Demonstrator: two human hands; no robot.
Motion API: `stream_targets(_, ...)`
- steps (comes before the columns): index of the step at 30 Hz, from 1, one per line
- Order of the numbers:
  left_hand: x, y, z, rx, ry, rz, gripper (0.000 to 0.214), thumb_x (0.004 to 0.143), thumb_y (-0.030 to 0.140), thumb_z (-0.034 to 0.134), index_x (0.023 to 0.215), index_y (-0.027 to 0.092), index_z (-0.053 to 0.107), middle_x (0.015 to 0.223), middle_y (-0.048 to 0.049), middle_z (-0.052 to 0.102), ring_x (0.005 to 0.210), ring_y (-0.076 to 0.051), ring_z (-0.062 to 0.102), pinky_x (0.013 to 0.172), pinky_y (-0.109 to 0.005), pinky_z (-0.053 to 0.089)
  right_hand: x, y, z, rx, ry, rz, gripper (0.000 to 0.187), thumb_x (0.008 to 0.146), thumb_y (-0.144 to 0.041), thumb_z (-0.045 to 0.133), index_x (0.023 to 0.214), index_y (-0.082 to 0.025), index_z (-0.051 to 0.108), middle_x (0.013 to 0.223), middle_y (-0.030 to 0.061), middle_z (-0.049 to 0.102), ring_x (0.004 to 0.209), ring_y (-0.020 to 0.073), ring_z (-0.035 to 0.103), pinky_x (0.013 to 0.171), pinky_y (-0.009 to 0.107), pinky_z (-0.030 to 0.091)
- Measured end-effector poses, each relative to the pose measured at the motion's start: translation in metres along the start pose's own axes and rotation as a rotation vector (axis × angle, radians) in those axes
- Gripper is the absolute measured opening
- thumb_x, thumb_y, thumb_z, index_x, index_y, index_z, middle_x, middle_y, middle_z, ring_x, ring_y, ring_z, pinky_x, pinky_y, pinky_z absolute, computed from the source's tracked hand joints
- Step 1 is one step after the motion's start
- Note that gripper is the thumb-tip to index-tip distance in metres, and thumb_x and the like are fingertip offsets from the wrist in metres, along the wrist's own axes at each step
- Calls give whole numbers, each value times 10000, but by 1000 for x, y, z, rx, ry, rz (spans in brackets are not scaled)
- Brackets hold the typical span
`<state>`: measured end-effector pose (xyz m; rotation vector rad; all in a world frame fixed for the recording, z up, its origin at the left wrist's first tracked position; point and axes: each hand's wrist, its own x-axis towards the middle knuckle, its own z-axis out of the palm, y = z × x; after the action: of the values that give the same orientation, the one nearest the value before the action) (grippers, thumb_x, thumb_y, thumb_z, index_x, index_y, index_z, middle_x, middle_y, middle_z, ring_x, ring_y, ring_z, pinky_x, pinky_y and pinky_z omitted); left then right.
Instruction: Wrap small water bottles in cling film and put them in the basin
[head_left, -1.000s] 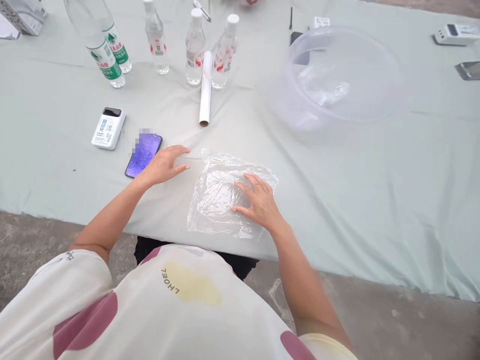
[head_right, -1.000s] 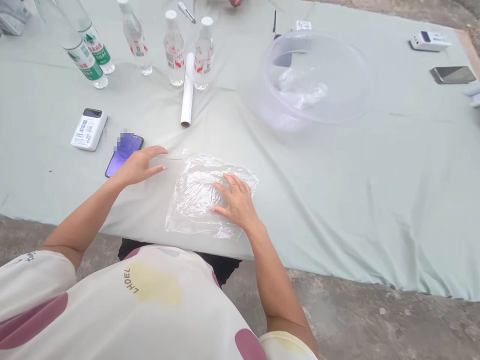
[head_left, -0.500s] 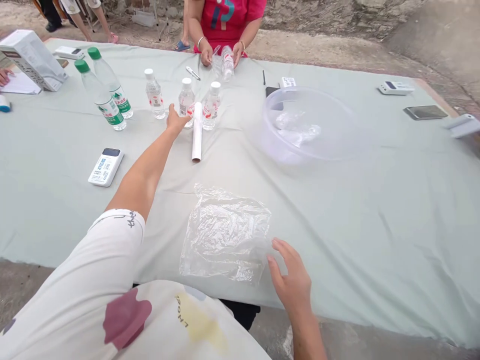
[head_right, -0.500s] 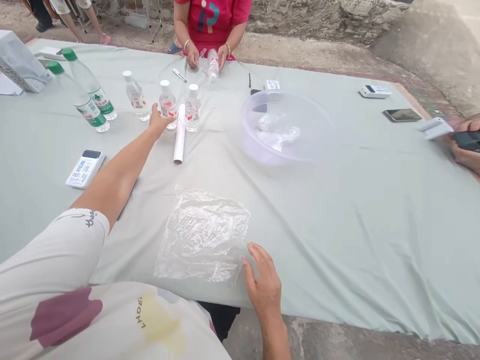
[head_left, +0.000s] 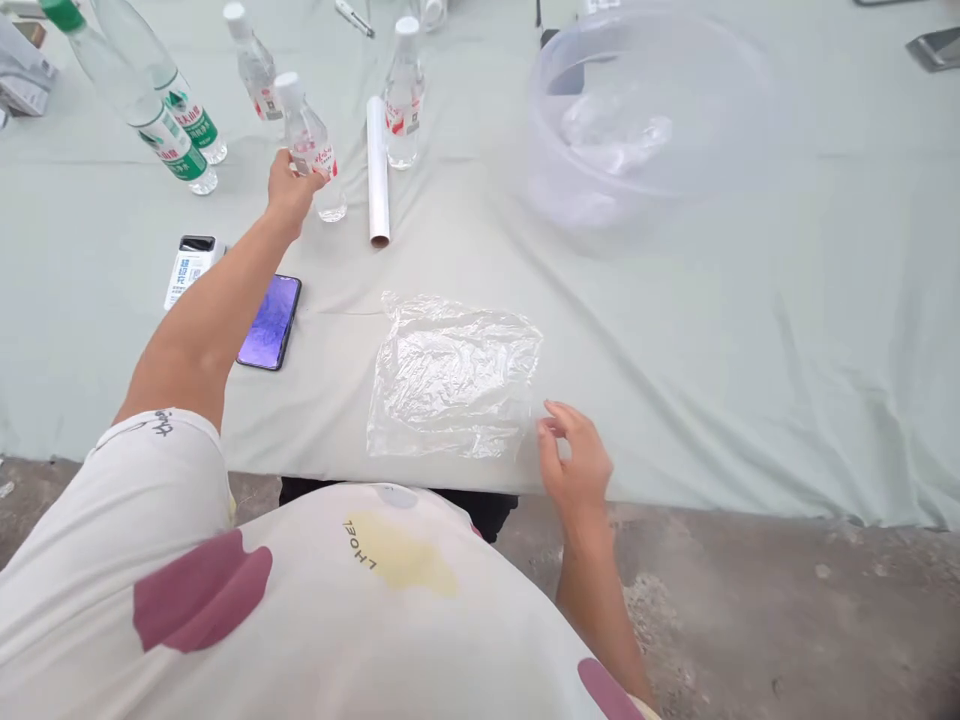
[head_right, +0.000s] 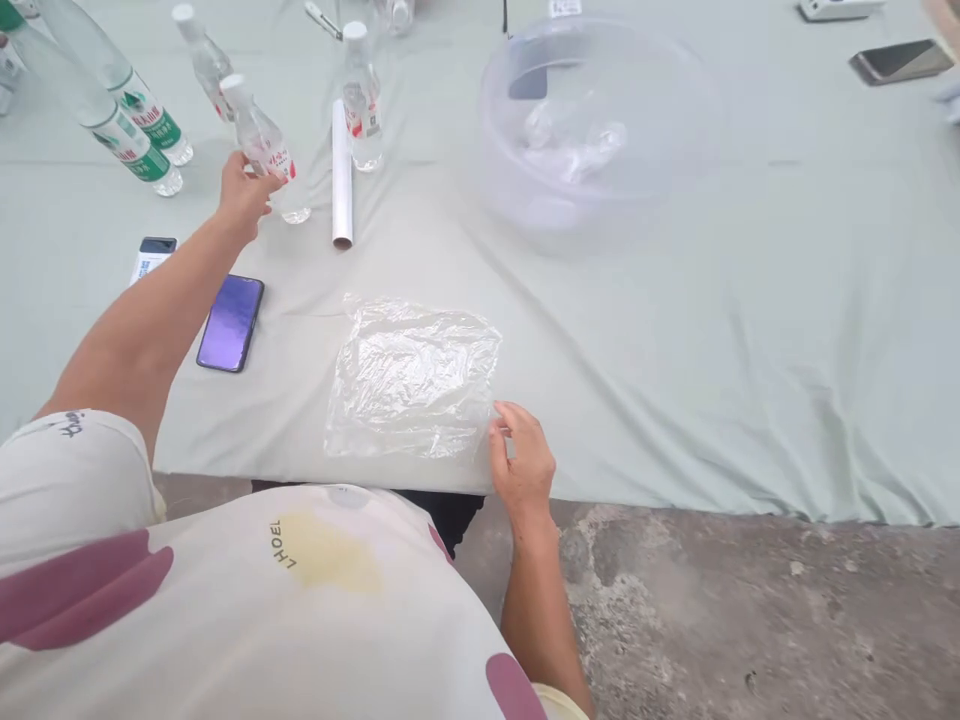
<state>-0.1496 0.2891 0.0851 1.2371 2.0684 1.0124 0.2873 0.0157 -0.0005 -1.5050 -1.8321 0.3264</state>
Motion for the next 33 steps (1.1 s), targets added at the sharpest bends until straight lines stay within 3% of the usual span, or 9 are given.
stream_targets(2, -32, -6, -18, 11, -59, 13, 261, 1029, 186, 420, 1273, 97, 393, 1195, -42, 561, 1047, -88, 551, 942, -330, 383, 10, -13, 7, 24, -5, 22, 278, 967, -321, 503, 1200, -291, 653, 1136, 95, 723, 850, 238, 711, 799, 471, 618)
stream_targets(6, -118, -11, -36, -117, -334, 93, 350, 935, 262, 586, 1226, 74, 538, 1037, -61, 640, 795, -68, 546, 871, -338, 468, 36, -52, 26, 147, -79, 53, 307, 971, -424, 499, 1203, -273, 631, 1021, 71, 724, 727, 187, 647, 766, 406, 596)
stream_targets(10, -201, -13, -17, -238, -609, 35, 353, 807, 419, 698, 1030, 145, 683, 1043, -80, 684, 829, -151, 607, 748, -309, 502, 52, -98, 50, 297, -281, 89, 531, 922, -557, 553, 1381, -292, 512, 1167, 75, 684, 738, 170, 617, 733, 366, 580)
stream_targets(13, -238, -16, 5, -276, -742, 2, 384, 768, 495, 710, 983, 176, 717, 1012, -63, 697, 871, -177, 628, 689, -283, 497, 50, -118, 64, 383, -394, 149, 729, 868, -594, 615, 1496, -313, 375, 1269, 86, 642, 723, 163, 594, 717, 375, 570)
stream_targets(17, -258, -24, 21, -271, -737, -72, 434, 797, 542, 686, 995, 157, 719, 966, -62, 705, 748, -134, 608, 648, -261, 502, 41, -122, 71, 397, -453, 318, 791, 861, -546, 624, 1547, -341, 287, 1168, 66, 658, 619, 137, 530, 651, 372, 541)
stream_targets(21, -268, -31, 18, -207, -712, -50, 489, 850, 502, 642, 1222, 185, 663, 1037, -69, 729, 825, -173, 663, 711, -290, 543, 36, -121, 74, 366, -480, 388, 793, 844, -515, 633, 1542, -343, 299, 1134, 42, 653, 595, 125, 517, 672, 375, 529)
stream_targets(25, -274, -42, 5, 92, -440, 87, 386, 908, 401, 554, 1227, 203, 644, 1109, -55, 726, 930, -197, 674, 860, -332, 516, 36, -122, 82, 367, -549, 414, 786, 872, -545, 574, 1563, -331, 267, 1158, 51, 662, 625, 141, 547, 714, 394, 530)
stream_targets(28, -277, -56, -4, 266, -276, 91, 307, 928, 341, 493, 1146, 194, 651, 1041, -55, 728, 880, -198, 658, 840, -334, 487, 37, -125, 84, 304, -582, 389, 771, 869, -561, 576, 1549, -303, 321, 1231, 89, 641, 751, 186, 609, 789, 431, 532)
stream_targets(33, -293, -71, -6, 378, -474, -24, 246, 931, 382, 493, 943, 201, 659, 872, -47, 735, 811, -220, 650, 723, -318, 441, 38, -131, 79, 224, -575, 370, 723, 876, -575, 567, 1503, -254, 399, 1275, 132, 612, 816, 215, 638, 827, 461, 536)
